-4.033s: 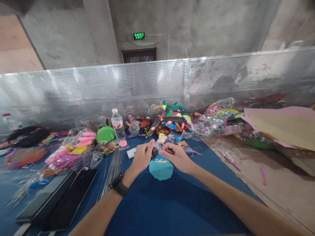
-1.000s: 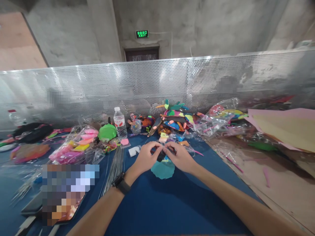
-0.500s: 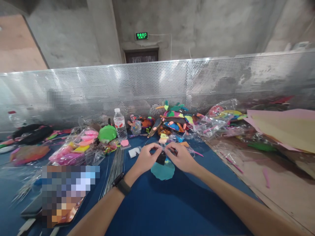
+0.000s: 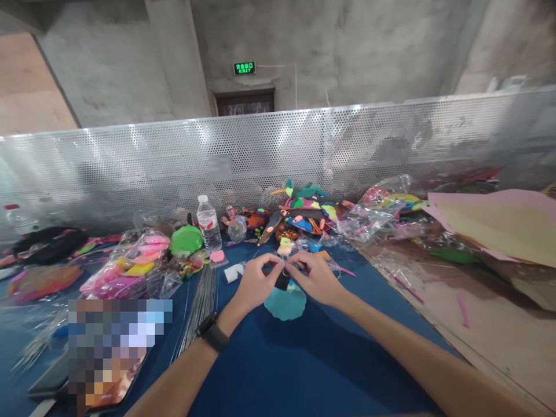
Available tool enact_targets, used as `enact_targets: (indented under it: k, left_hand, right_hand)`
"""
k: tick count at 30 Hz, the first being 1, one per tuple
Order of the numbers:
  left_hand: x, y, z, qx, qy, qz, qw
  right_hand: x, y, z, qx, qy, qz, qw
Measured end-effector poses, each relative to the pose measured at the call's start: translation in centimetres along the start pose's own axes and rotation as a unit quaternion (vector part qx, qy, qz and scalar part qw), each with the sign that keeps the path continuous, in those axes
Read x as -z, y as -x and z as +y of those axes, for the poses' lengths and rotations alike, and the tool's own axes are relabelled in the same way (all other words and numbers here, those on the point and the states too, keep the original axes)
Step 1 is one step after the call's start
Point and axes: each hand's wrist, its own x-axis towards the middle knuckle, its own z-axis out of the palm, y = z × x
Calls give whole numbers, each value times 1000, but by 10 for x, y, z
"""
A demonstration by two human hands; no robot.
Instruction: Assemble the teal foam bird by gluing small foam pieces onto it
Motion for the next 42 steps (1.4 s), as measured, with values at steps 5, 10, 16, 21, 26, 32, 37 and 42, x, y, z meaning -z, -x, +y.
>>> enact_targets:
  k: [5, 10, 16, 21, 26, 32, 37, 42]
  left_hand:
    - [4, -3, -6, 6, -10, 30, 999]
    - [2, -2, -6, 14, 4, -22, 1000]
    - [2, 0, -1, 6, -5, -5, 1000]
    - [5, -3, -5, 11, -3, 20, 1000]
    - [10, -5, -4, 1, -13, 32, 999]
    - [10, -6, -9, 13, 9, 26, 1000]
    - [6, -4, -9, 6, 27, 2, 1000]
    - [7, -3, -4, -15, -17, 11, 1000]
  right_hand:
    - [5, -2, 7, -12, 13, -9, 1000]
    - [5, 0, 7, 0, 18, -23, 1000]
    - [2, 0, 3, 3, -8, -19, 1000]
    - [4, 0, 3, -4, -4, 6, 1000]
    - [7, -2, 6, -11, -26, 10, 1000]
    - [9, -5, 13, -47, -38, 10, 998]
    - [10, -3, 6, -15, -55, 8, 998]
    - [6, -1, 2, -44, -86, 0, 995]
